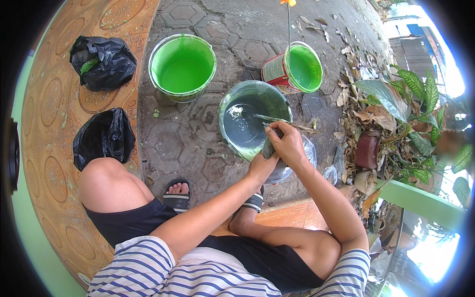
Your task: The person sits on the floor and mixes a grey liquid in a bucket using a stick. They then pour the mixture into a paint tray and carry the bucket and tray into a room. Finally, they use a brush to apply the paint to a door frame.
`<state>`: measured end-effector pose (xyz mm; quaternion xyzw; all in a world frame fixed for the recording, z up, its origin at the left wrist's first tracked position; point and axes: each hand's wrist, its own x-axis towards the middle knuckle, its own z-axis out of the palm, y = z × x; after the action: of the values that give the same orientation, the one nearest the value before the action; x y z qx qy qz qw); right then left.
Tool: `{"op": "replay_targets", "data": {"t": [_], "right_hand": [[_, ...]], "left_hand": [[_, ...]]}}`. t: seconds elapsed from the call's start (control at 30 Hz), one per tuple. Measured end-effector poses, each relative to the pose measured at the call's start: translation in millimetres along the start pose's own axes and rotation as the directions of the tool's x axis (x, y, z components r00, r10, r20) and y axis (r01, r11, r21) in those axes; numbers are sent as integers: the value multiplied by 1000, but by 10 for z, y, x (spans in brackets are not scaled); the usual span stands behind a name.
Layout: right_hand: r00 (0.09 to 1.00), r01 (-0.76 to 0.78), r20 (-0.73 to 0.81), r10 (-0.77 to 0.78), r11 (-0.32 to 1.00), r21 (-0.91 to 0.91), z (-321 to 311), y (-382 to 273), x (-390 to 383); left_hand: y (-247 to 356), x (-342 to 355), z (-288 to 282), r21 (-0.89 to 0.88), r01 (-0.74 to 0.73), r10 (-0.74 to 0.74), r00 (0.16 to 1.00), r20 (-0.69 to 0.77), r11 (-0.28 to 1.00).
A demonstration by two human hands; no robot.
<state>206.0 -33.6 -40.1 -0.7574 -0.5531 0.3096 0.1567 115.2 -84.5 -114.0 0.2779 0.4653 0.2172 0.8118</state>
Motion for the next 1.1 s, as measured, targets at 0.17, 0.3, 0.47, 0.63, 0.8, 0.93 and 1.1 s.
{"op": "replay_targets", "data": {"t": [0.17,0.3,0.47,0.63,0.8,0.93,1.1], "right_hand": [[1000,20,-2,-20,1000,4,-20,22,-16],[1000,-14,3,14,1000,14,-44,17,-27],[1000,-7,-23,8,999,45,-70,-57,-48],[998,8,-67,-2,997,83,-87,-57,-48],[993,42,-117,-22,984,174,-148,-137,-50],[980,119,-188,-61,941,318,-248,-223,-46],[952,265,-247,-178,884,385,-583,-746,-151]], "left_hand": [[-12,-1,20,-13,-5,5,1000,-3,1000],[13,-26,25,9,-25,25,1000,-8,1000],[-30,21,21,24,-28,29,999,-14,999],[30,-13,2,43,-111,112,993,-39,993],[294,-127,-64,179,-170,177,984,-20,969],[468,-228,-73,335,-260,308,946,-98,906],[1191,-658,-239,316,-430,452,892,4,846]]}}
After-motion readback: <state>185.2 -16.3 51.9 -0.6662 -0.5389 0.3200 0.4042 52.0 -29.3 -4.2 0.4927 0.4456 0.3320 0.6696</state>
